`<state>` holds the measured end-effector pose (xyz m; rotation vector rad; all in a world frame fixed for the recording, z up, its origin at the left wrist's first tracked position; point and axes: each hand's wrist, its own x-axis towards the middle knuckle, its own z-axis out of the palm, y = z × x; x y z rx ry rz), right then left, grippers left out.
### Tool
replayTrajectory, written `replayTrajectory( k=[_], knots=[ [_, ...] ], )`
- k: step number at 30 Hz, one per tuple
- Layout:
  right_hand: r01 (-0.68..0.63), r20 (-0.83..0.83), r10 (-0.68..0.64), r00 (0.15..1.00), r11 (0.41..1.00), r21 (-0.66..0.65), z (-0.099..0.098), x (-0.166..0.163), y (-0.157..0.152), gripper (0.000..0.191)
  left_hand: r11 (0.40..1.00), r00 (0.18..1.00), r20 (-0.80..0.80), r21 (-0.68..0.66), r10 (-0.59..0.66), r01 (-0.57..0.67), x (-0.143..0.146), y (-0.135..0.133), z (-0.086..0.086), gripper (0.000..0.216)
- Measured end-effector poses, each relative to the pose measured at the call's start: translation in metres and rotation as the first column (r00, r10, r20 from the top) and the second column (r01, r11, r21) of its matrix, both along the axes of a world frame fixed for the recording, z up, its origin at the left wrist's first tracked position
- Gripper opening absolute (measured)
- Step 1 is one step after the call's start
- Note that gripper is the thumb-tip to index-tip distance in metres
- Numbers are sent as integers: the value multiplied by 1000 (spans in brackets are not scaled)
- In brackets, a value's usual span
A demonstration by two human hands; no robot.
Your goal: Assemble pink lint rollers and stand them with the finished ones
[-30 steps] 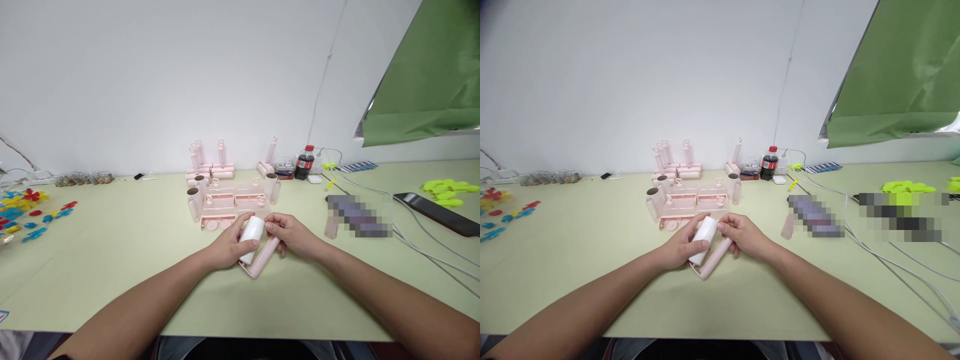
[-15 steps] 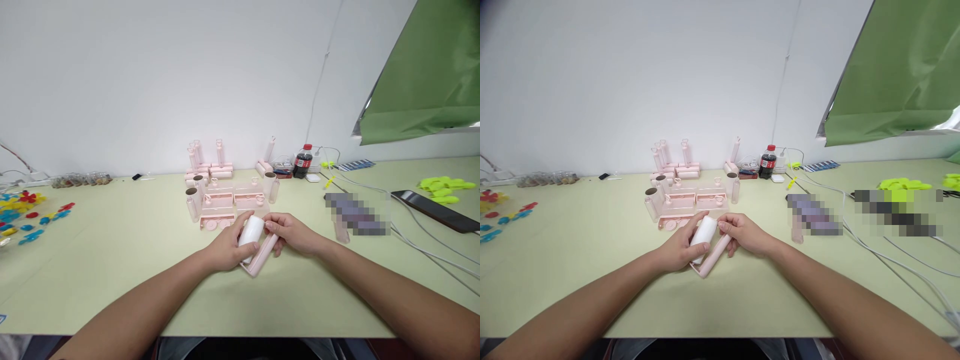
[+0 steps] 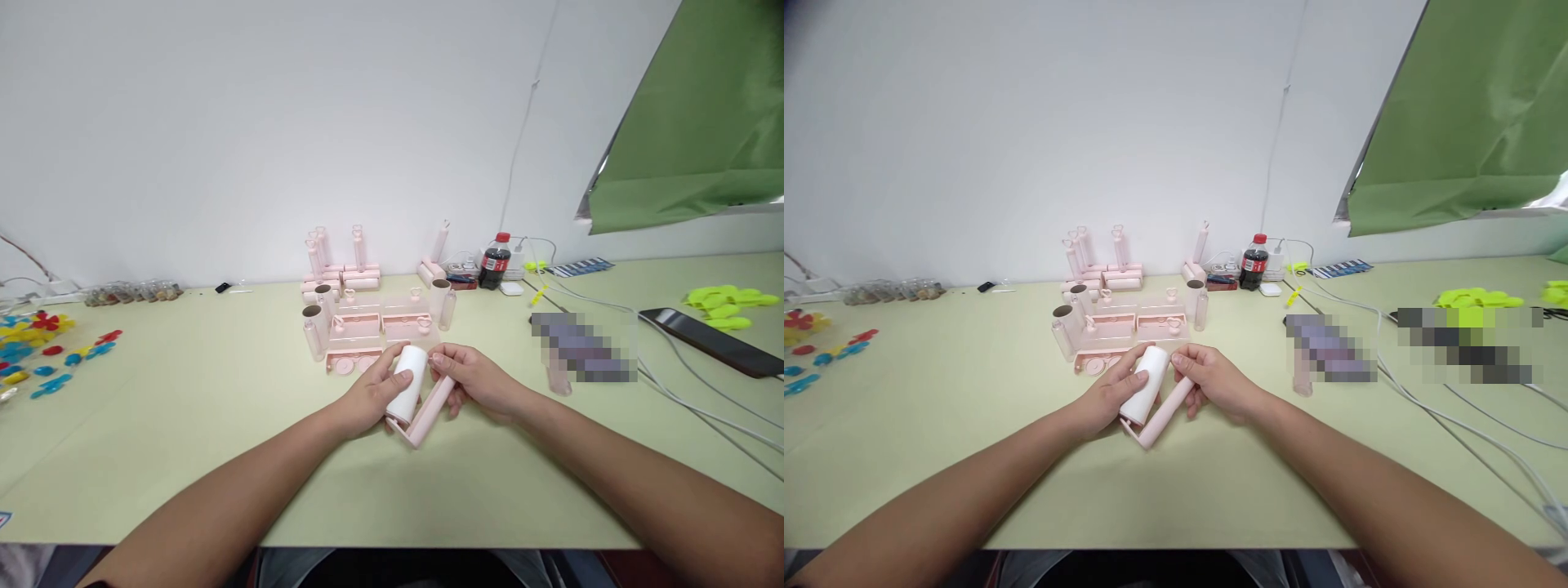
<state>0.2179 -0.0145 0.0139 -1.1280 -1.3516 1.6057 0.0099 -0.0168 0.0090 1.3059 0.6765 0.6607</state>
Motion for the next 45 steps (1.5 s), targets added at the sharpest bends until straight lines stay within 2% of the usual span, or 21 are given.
replayTrajectory(
  k=[5,8,10,13,15,20,23,25,28,32,38,45],
  knots=[
    [13,-3,-13,1000,1000,1,0,0,-1,41,1000,1000,2,-2,4,-4,1,0,0,71],
    [-3,-7,3,1000,1000,5,-1,0,-1,40,993,998,-43,114,-37,41,-4,1,1,76],
    [-38,-10,38,999,999,-1,0,1,-1,40,960,988,-148,267,-43,82,-9,3,4,80],
    [-117,-30,116,993,993,-15,2,4,-1,40,828,943,-331,538,34,159,-17,5,11,77],
    [-174,-49,173,984,984,-22,3,6,-2,39,731,907,-414,643,82,228,-20,4,18,73],
    [-279,-35,279,960,960,9,3,11,-2,41,563,842,-525,736,123,376,-20,1,29,64],
    [-319,24,318,948,946,56,0,13,-2,42,463,812,-542,789,217,403,-18,2,23,56],
    [-339,57,335,941,936,98,-1,12,-2,42,420,797,-531,818,289,393,-17,3,17,54],
    [-324,77,316,946,933,153,-1,10,-3,41,398,792,-493,849,360,347,-15,3,14,53],
    [-244,108,226,968,949,200,0,5,-5,41,410,765,-483,857,427,312,-12,0,19,51],
    [-162,111,140,984,961,224,-1,-1,-8,43,400,736,-481,864,476,306,-12,0,23,51],
    [-147,114,125,986,966,212,-5,-2,-9,41,413,708,-525,841,472,349,-13,4,24,54]
  ],
)
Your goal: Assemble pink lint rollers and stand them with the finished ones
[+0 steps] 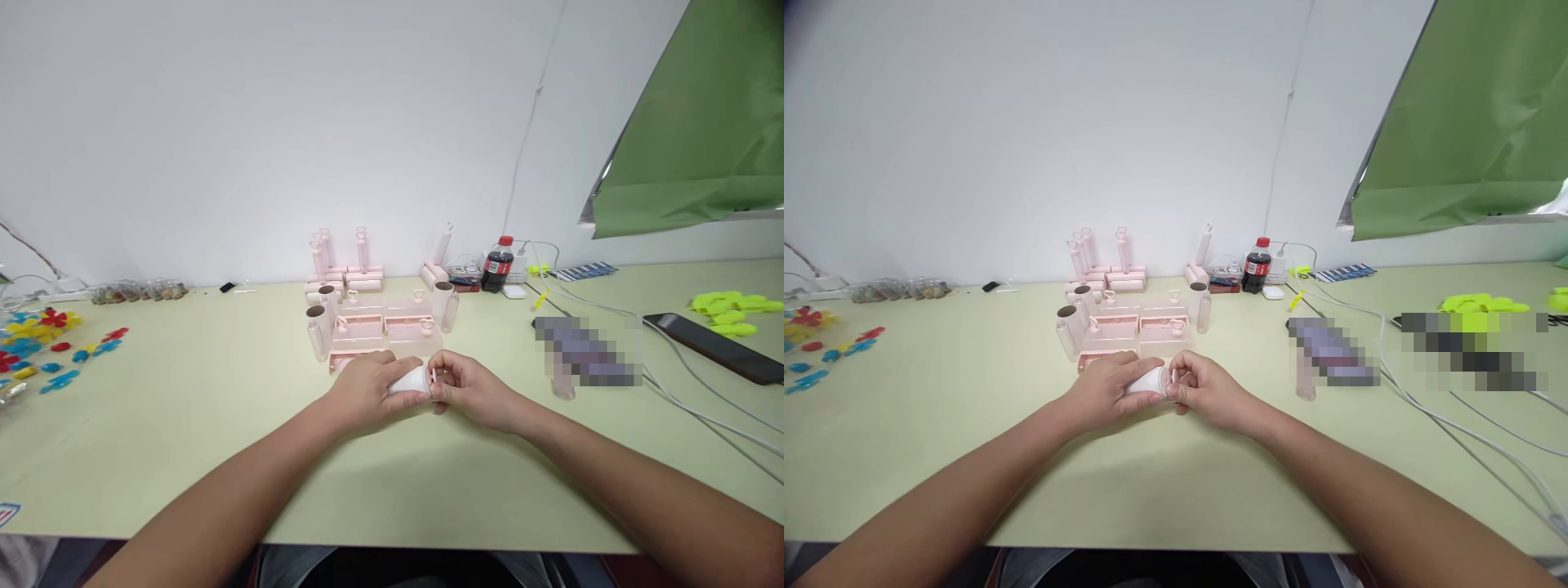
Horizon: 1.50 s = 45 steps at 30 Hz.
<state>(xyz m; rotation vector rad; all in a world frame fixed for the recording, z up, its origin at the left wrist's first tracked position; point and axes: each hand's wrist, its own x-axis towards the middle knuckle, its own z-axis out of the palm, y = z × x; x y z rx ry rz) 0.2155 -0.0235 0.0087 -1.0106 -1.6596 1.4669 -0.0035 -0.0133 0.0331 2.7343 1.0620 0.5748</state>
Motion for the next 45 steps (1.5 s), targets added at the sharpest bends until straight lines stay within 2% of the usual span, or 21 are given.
replayTrajectory(
  k=[10,16,27,35,41,45],
  knots=[
    [31,-47,-30,998,999,20,0,-4,0,37,998,999,-13,-57,40,-40,-3,0,4,56],
    [70,-35,-67,997,994,79,-1,-6,-3,35,999,999,-33,-36,16,-17,-5,1,7,55],
    [50,54,-58,997,989,141,-6,-5,-3,26,999,994,-109,-51,-21,16,-7,-2,15,52],
    [10,184,-53,981,973,229,1,-4,-8,18,995,987,-148,-81,-65,54,-9,-2,17,47],
    [69,107,-102,989,959,276,-4,0,2,26,997,998,-63,-77,27,-32,-4,2,7,53],
    [153,85,-183,979,948,279,-8,3,9,35,992,998,62,-127,28,-20,-2,2,2,49]
  ],
)
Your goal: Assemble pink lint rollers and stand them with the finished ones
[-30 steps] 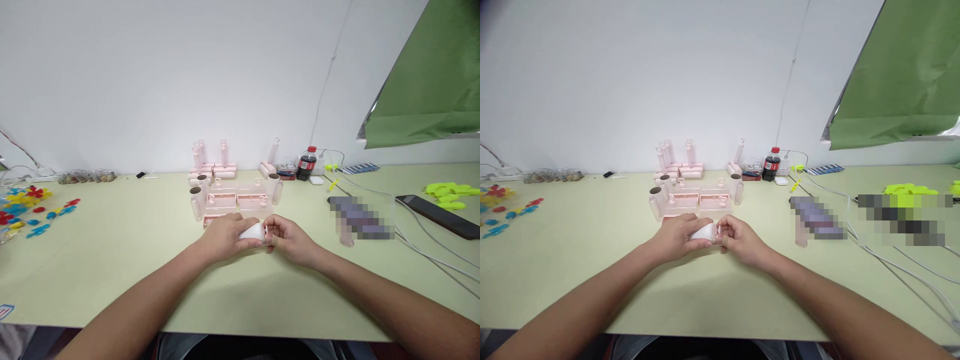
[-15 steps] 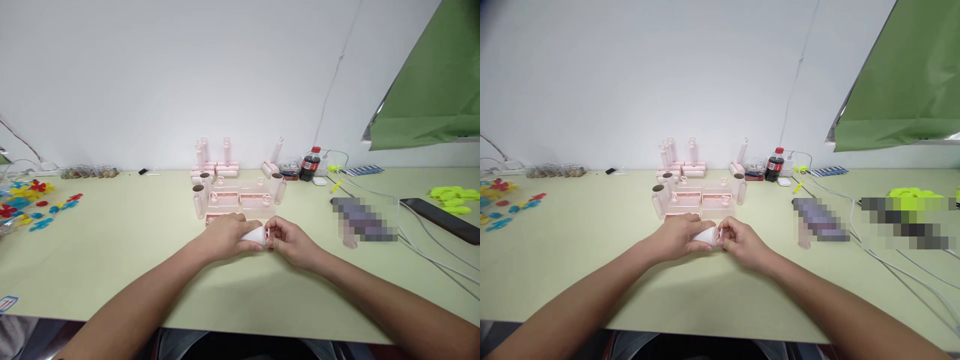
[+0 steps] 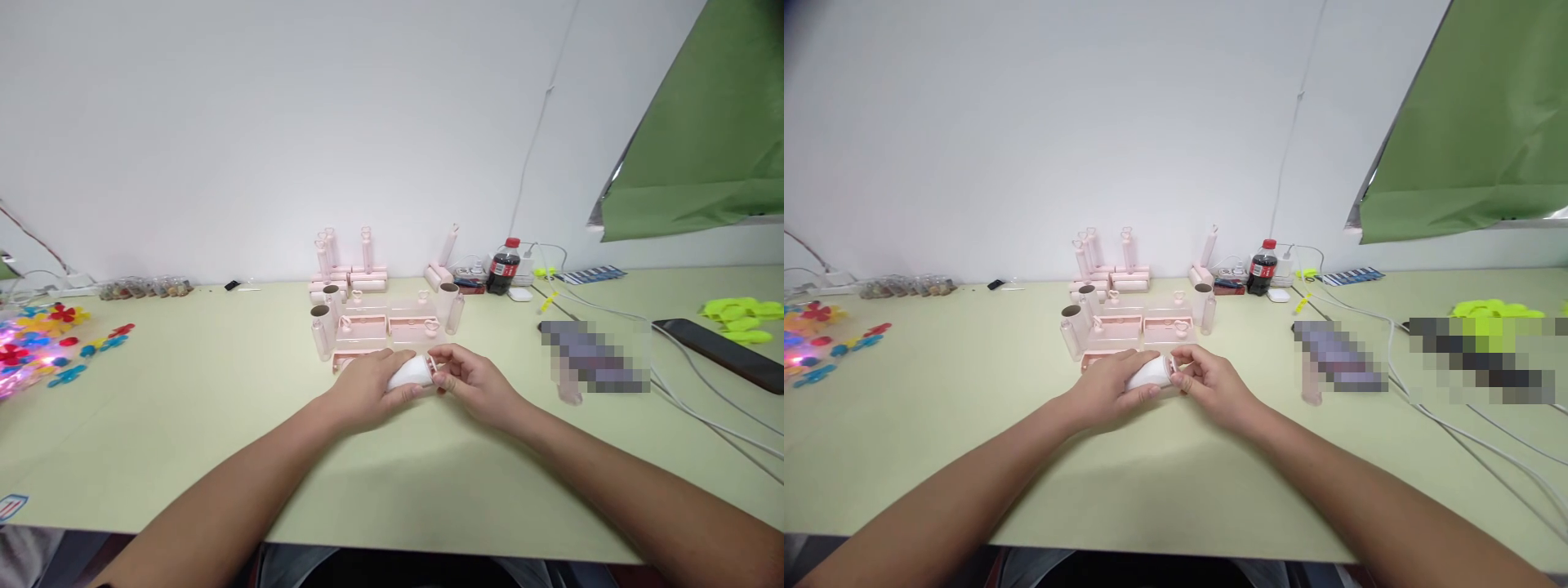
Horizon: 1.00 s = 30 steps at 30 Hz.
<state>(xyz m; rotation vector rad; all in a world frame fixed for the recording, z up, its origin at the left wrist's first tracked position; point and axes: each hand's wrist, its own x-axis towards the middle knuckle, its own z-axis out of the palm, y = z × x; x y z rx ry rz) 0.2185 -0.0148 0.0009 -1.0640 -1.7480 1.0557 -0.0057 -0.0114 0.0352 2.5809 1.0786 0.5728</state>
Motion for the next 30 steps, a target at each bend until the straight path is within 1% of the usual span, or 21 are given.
replayTrajectory(
  k=[3,6,9,11,14,18,21,23,24,25,26,28,29,30],
  knots=[
    [42,-69,-43,997,999,-18,1,2,2,48,1000,998,58,-10,19,-19,0,-1,-3,51],
    [3,-96,-10,995,998,-70,4,2,2,56,1000,992,125,-18,26,-23,2,-2,-5,50],
    [-96,-79,89,993,992,-84,5,2,1,50,1000,985,175,-14,3,0,4,-4,-6,47],
    [-125,-68,120,990,990,-65,5,2,1,44,1000,984,180,-9,-7,8,6,-5,-6,46],
    [-89,-20,89,996,995,-36,3,2,1,37,1000,986,164,-9,3,-2,6,-6,-6,46],
    [-43,54,41,998,999,26,3,-1,-1,35,1000,989,146,-11,26,-24,7,-6,-5,48],
    [-74,118,66,991,995,66,12,1,-2,35,999,987,158,-8,35,-34,7,-7,-5,48],
    [-80,265,59,962,994,70,23,11,-1,39,999,979,197,-28,49,-44,7,-7,-6,47],
    [-49,383,15,923,996,79,29,21,0,43,997,972,226,-45,64,-56,7,-7,-6,46],
    [45,499,-88,862,994,98,36,33,3,47,995,962,257,-64,88,-74,7,-7,-6,46],
    [167,612,-199,765,980,111,42,48,6,48,992,951,287,-83,116,-96,7,-7,-7,45],
    [365,783,-335,524,919,149,52,79,13,48,984,930,324,-112,170,-141,7,-7,-7,44],
    [430,836,-355,419,888,162,56,93,18,48,980,924,334,-122,187,-154,7,-7,-7,43],
    [479,871,-345,349,865,150,59,106,21,46,979,919,343,-129,192,-157,7,-6,-7,42]
  ],
)
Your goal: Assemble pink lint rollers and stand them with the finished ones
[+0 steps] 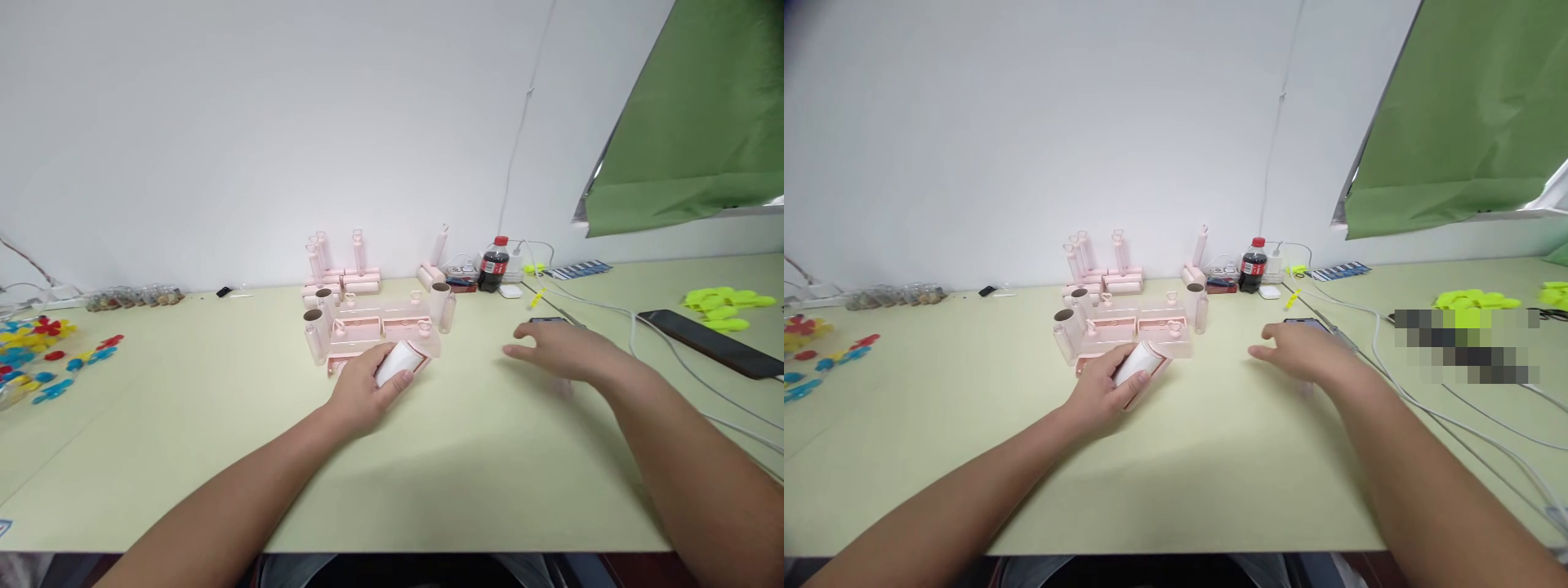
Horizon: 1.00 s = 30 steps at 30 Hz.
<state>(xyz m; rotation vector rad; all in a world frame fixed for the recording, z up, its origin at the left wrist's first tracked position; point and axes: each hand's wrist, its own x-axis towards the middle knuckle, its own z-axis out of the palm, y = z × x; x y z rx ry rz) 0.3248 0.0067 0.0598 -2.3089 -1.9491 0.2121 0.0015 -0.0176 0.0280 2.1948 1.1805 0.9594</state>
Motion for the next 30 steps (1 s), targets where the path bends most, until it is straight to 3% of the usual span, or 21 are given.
replayTrajectory(
  k=[4,7,12,16,19,21,25,30],
  knots=[
    [59,12,-58,998,972,-227,7,27,7,34,1000,999,32,-1,-14,14,-1,1,-1,39],
    [65,-21,-75,997,949,-310,8,27,6,33,1000,997,77,-13,-18,19,-1,2,-3,40],
    [-92,7,97,995,969,-228,-5,-1,6,17,988,960,278,-134,-32,71,1,5,-9,43],
    [-322,-34,320,947,941,-104,-17,-38,-3,38,978,920,392,-186,-16,96,3,6,-11,45],
    [-579,-217,576,788,813,60,-20,-60,-16,42,969,900,435,-233,34,76,4,8,-11,45],
    [-676,-314,684,658,721,152,-21,-70,-23,41,960,889,453,-272,65,68,4,9,-12,44],
    [-725,-376,787,490,607,324,-27,-82,-27,37,934,861,497,-347,108,84,6,12,-16,45],
    [-712,-347,849,399,525,467,-32,-87,-27,37,911,822,552,-397,138,114,8,12,-18,48]
  ],
)
